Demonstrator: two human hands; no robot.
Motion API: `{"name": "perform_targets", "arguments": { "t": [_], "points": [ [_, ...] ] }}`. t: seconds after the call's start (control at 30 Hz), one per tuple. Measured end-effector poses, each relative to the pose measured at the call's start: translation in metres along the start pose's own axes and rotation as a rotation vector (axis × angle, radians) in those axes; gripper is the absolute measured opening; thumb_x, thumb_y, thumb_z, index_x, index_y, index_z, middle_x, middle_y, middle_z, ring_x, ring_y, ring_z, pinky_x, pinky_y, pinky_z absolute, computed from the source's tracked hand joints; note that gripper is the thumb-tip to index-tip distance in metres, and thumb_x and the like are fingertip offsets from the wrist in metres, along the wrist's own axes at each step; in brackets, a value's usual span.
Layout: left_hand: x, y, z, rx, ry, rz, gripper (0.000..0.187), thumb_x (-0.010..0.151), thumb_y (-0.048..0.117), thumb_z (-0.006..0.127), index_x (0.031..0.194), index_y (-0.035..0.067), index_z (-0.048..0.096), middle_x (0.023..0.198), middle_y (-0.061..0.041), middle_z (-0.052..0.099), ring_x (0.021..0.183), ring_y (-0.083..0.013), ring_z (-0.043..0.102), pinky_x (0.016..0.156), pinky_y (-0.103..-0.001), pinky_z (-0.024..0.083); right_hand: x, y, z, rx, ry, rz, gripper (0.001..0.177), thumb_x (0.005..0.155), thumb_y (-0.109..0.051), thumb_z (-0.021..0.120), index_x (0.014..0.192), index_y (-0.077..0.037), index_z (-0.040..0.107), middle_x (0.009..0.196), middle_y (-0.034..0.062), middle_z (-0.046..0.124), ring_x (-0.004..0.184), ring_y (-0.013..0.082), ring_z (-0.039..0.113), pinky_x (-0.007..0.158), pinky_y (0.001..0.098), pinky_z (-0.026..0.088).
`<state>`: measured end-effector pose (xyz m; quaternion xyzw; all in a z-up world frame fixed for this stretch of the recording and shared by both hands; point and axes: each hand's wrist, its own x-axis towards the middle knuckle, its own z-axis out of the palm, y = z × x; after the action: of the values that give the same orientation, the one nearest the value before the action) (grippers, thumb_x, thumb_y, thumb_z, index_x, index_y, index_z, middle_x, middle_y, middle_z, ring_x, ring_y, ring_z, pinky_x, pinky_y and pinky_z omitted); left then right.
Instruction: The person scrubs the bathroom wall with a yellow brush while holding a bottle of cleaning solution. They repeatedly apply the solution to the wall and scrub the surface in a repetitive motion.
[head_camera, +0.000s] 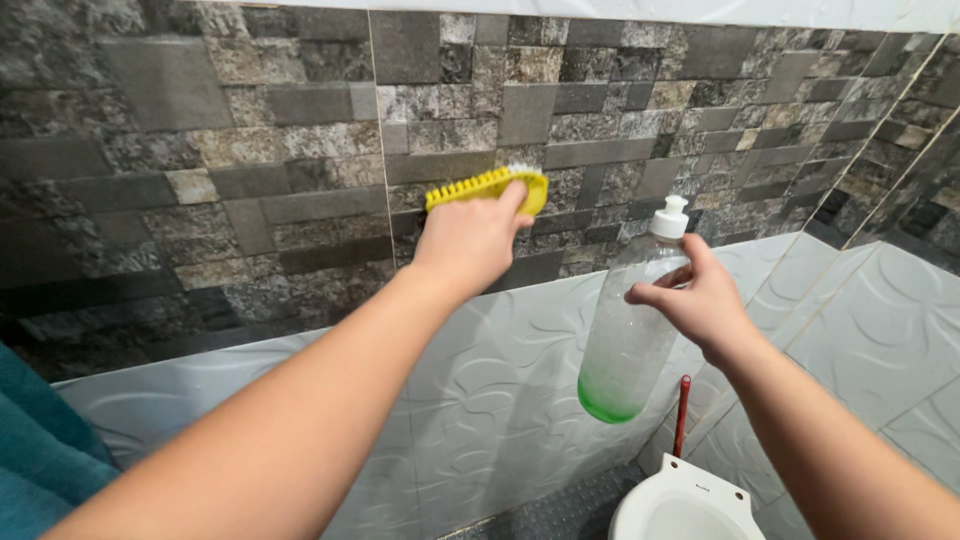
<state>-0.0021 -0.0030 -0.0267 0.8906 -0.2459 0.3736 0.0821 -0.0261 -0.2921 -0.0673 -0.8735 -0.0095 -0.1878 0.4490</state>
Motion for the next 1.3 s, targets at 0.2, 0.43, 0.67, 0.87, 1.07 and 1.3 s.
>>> {"name": "perform_targets", "arguments": {
  "t": [0.2, 0.43, 0.67, 0.87, 1.07, 1.3],
  "points": [
    [-0.006, -0.006, -0.011, -0.002, 0.095, -0.068, 0.025, 0.102, 0.037, 0.058, 0.106, 0.013, 0.055, 0.068, -0.011, 0.07, 0.062, -0.0319, 0.071, 0.052, -0.047, 0.053, 0.006, -0.015, 0.0, 0.057, 0.007, -0.071, 0.075, 0.063, -0.017, 0.087, 0.13, -0.008, 0.055, 0.083, 0.0068, 0.063, 0.074, 0.0164, 0.061, 0.063, 0.0336, 0.05],
    [-0.005, -0.025, -0.035, -0.058, 0.306, -0.179, 0.019, 0.104, 0.034, 0.058, 0.113, 0.017, 0.056, 0.069, -0.012, 0.071, 0.064, -0.0355, 0.071, 0.053, -0.05, 0.053, 0.008, -0.042, 0.005, 0.099, 0.011, -0.11, 0.066, 0.066, -0.014, 0.087, 0.124, -0.003, 0.056, 0.086, 0.0075, 0.063, 0.075, 0.0164, 0.061, 0.064, 0.0336, 0.05],
    [-0.086, -0.03, 0.001, -0.092, 0.104, -0.22, 0.022, 0.104, 0.032, 0.057, 0.111, 0.012, 0.056, 0.075, -0.015, 0.071, 0.067, -0.0372, 0.071, 0.057, -0.049, 0.055, 0.004, -0.05, 0.016, 0.194, -0.027, -0.13, 0.068, 0.065, -0.011, 0.085, 0.126, -0.006, 0.055, 0.086, 0.0067, 0.064, 0.076, 0.0158, 0.063, 0.065, 0.032, 0.052],
    [-0.105, -0.033, 0.004, -0.164, 0.171, -0.322, 0.02, 0.103, 0.031, 0.057, 0.111, 0.013, 0.059, 0.082, -0.016, 0.072, 0.073, -0.0396, 0.071, 0.063, -0.052, 0.054, -0.004, -0.052, 0.022, 0.181, -0.045, -0.112, 0.067, 0.066, -0.011, 0.085, 0.126, -0.006, 0.057, 0.086, 0.0069, 0.064, 0.077, 0.0161, 0.063, 0.066, 0.0325, 0.052],
    [-0.034, -0.044, -0.033, -0.231, 0.52, -0.328, 0.017, 0.108, 0.026, 0.054, 0.114, 0.011, 0.057, 0.089, -0.018, 0.072, 0.082, -0.0414, 0.07, 0.068, -0.053, 0.053, -0.006, -0.065, 0.027, 0.181, -0.049, -0.116, 0.068, 0.067, -0.012, 0.084, 0.13, -0.009, 0.057, 0.086, 0.0059, 0.064, 0.077, 0.0154, 0.062, 0.066, 0.032, 0.051],
    [-0.014, -0.047, -0.052, -0.279, 0.477, -0.233, 0.017, 0.108, 0.027, 0.055, 0.114, 0.011, 0.057, 0.086, -0.02, 0.072, 0.082, -0.0433, 0.07, 0.067, -0.054, 0.053, -0.003, -0.075, 0.032, 0.203, -0.038, -0.135, 0.064, 0.067, -0.012, 0.085, 0.124, -0.006, 0.056, 0.086, 0.0057, 0.063, 0.078, 0.0152, 0.063, 0.066, 0.0322, 0.052]
  ]
}}
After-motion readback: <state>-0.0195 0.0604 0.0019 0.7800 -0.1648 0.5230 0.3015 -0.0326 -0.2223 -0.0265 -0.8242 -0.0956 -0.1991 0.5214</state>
